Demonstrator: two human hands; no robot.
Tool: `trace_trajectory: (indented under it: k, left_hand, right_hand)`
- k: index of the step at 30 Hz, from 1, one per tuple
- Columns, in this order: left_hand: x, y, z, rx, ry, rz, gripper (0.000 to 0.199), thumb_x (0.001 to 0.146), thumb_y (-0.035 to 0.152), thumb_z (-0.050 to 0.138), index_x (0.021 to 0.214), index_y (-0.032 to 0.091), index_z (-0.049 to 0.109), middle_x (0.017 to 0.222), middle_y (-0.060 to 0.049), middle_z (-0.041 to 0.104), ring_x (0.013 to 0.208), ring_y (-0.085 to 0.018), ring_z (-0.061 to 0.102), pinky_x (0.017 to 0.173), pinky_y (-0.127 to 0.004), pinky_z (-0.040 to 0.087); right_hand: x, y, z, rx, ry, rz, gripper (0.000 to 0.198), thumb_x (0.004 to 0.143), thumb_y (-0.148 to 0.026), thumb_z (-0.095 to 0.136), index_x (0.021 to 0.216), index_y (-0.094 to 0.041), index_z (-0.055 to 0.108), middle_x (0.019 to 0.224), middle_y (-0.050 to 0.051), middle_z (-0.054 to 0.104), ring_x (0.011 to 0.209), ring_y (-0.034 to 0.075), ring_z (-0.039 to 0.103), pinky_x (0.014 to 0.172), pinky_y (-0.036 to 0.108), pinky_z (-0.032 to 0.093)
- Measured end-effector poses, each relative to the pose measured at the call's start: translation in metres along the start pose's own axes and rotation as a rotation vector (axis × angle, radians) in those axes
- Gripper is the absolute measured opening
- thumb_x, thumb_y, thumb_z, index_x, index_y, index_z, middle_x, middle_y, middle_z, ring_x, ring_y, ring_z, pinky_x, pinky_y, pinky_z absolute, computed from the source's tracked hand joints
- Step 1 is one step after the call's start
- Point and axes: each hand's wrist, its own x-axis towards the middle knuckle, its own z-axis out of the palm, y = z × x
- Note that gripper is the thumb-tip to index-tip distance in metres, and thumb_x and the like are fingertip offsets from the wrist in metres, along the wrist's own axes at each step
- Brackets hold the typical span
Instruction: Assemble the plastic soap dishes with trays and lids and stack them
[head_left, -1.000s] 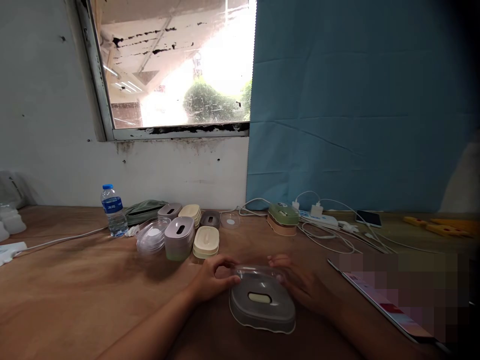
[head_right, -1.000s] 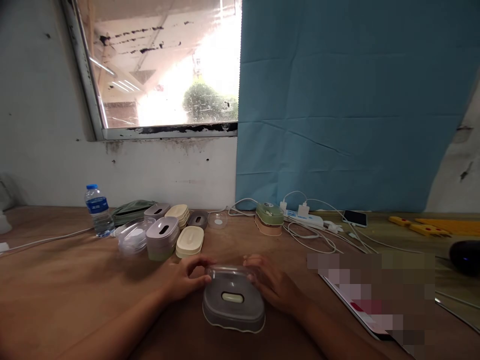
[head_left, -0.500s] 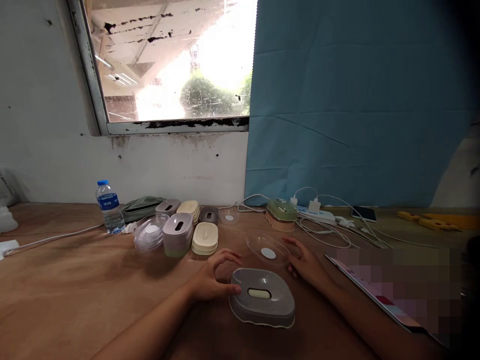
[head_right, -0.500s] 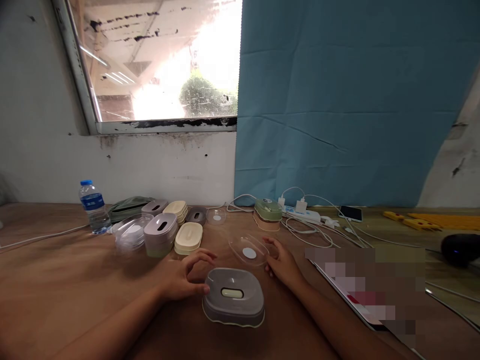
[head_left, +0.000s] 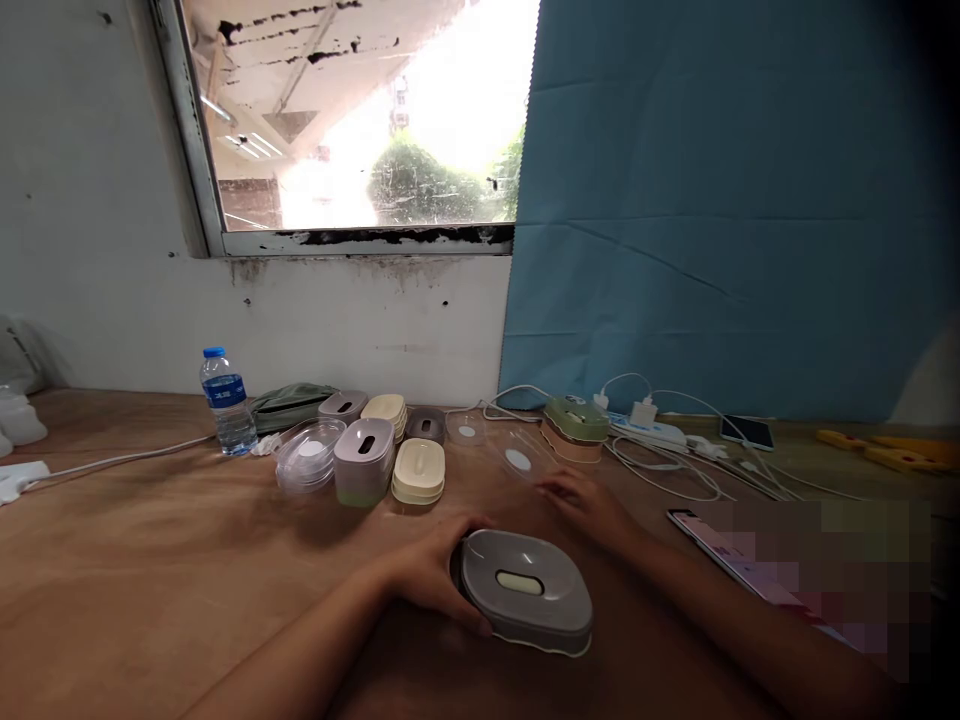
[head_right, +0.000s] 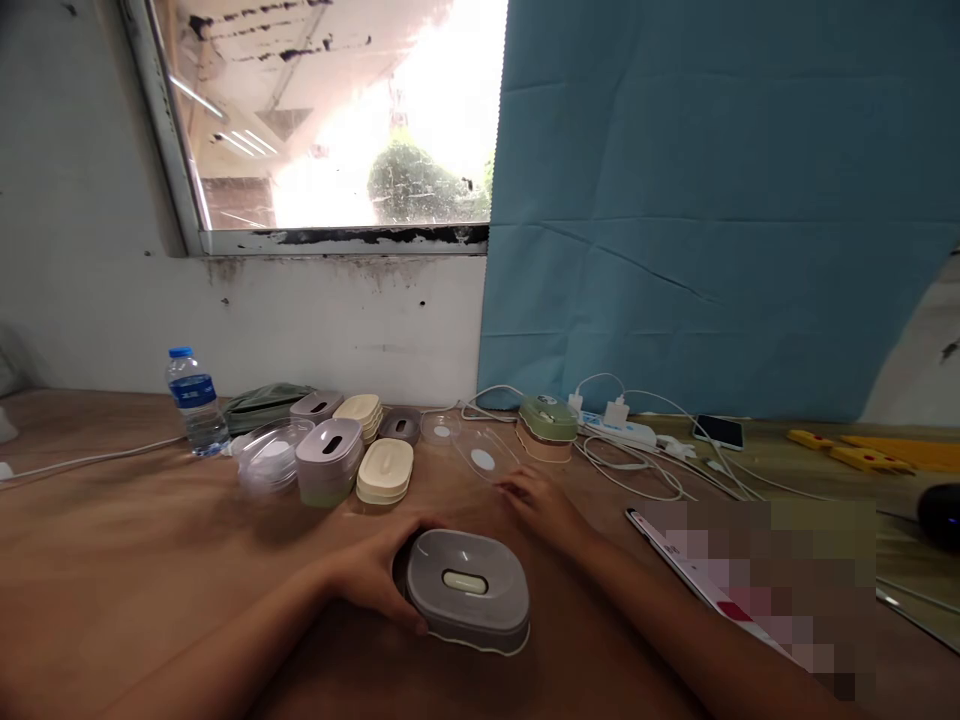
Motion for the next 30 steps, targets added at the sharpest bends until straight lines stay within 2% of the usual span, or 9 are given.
trace_trajectory:
  k: [3, 7, 11, 14, 17, 21, 30]
  left_hand:
    - [-0.002, -0.003, -0.010, -0.003, -0.040, -0.017, 0.095, 0.041, 0.032, 0.079, 0.124, 0.021, 0.034, 0.123, -0.008, 0.043, 0.112, -0.025, 0.042, 0.097, -0.038, 0.033]
    - [-0.003, -0.007, -0.018, -0.002, -0.078, -0.066, 0.099, 0.040, 0.035, 0.079, 0.127, 0.023, 0.031, 0.126, -0.008, 0.040, 0.115, -0.026, 0.040, 0.099, -0.039, 0.031]
    - [-0.003, -0.008, -0.021, 0.004, -0.092, -0.080, 0.100, 0.041, 0.033, 0.079, 0.128, 0.024, 0.031, 0.127, -0.007, 0.040, 0.115, -0.027, 0.040, 0.099, -0.041, 0.031]
    - [-0.003, -0.006, -0.023, 0.023, -0.105, -0.098, 0.100, 0.040, 0.035, 0.078, 0.128, 0.024, 0.031, 0.127, -0.007, 0.040, 0.115, -0.027, 0.040, 0.099, -0.041, 0.031]
    - [-0.004, -0.004, -0.025, 0.015, -0.116, -0.094, 0.097, 0.042, 0.034, 0.078, 0.127, 0.024, 0.033, 0.126, -0.006, 0.041, 0.114, -0.027, 0.041, 0.099, -0.040, 0.032]
    - [-0.004, -0.005, -0.026, -0.010, -0.116, -0.068, 0.095, 0.043, 0.030, 0.078, 0.127, 0.024, 0.032, 0.126, -0.006, 0.041, 0.115, -0.026, 0.041, 0.099, -0.039, 0.032]
    - [-0.003, -0.005, -0.026, -0.032, -0.123, -0.074, 0.097, 0.043, 0.029, 0.078, 0.128, 0.024, 0.031, 0.129, -0.006, 0.039, 0.118, -0.026, 0.038, 0.101, -0.039, 0.029]
  right_hand:
    - [0.046, 0.001, 0.017, -0.091, 0.022, -0.042, 0.024, 0.083, -0.022, 0.042, 0.090, -0.020, 0.065, 0.088, 0.006, 0.061, 0.079, 0.017, 0.058, 0.071, 0.028, 0.048]
    - [0.108, 0.002, 0.047, -0.160, 0.049, -0.018, 0.028, 0.083, -0.016, 0.040, 0.100, -0.015, 0.062, 0.089, 0.009, 0.060, 0.084, 0.019, 0.057, 0.077, 0.030, 0.044]
    - [0.140, 0.007, 0.078, -0.227, 0.007, 0.015, 0.028, 0.079, -0.010, 0.043, 0.098, -0.014, 0.064, 0.084, 0.009, 0.061, 0.080, 0.019, 0.057, 0.075, 0.028, 0.043]
    - [0.142, 0.010, 0.096, -0.277, -0.024, 0.033, 0.030, 0.079, -0.008, 0.042, 0.100, -0.013, 0.063, 0.086, 0.011, 0.061, 0.082, 0.020, 0.057, 0.076, 0.028, 0.042]
    - [0.134, 0.011, 0.102, -0.320, -0.035, 0.050, 0.034, 0.081, -0.009, 0.039, 0.107, -0.015, 0.060, 0.091, 0.011, 0.060, 0.085, 0.020, 0.056, 0.077, 0.027, 0.040]
    - [0.126, 0.009, 0.099, -0.355, -0.055, 0.048, 0.036, 0.082, -0.010, 0.037, 0.110, -0.018, 0.058, 0.096, 0.008, 0.061, 0.089, 0.019, 0.055, 0.079, 0.025, 0.039]
    - [0.119, 0.005, 0.091, -0.399, -0.049, 0.018, 0.033, 0.085, -0.013, 0.037, 0.108, -0.017, 0.059, 0.095, 0.008, 0.063, 0.090, 0.019, 0.054, 0.080, 0.027, 0.038]
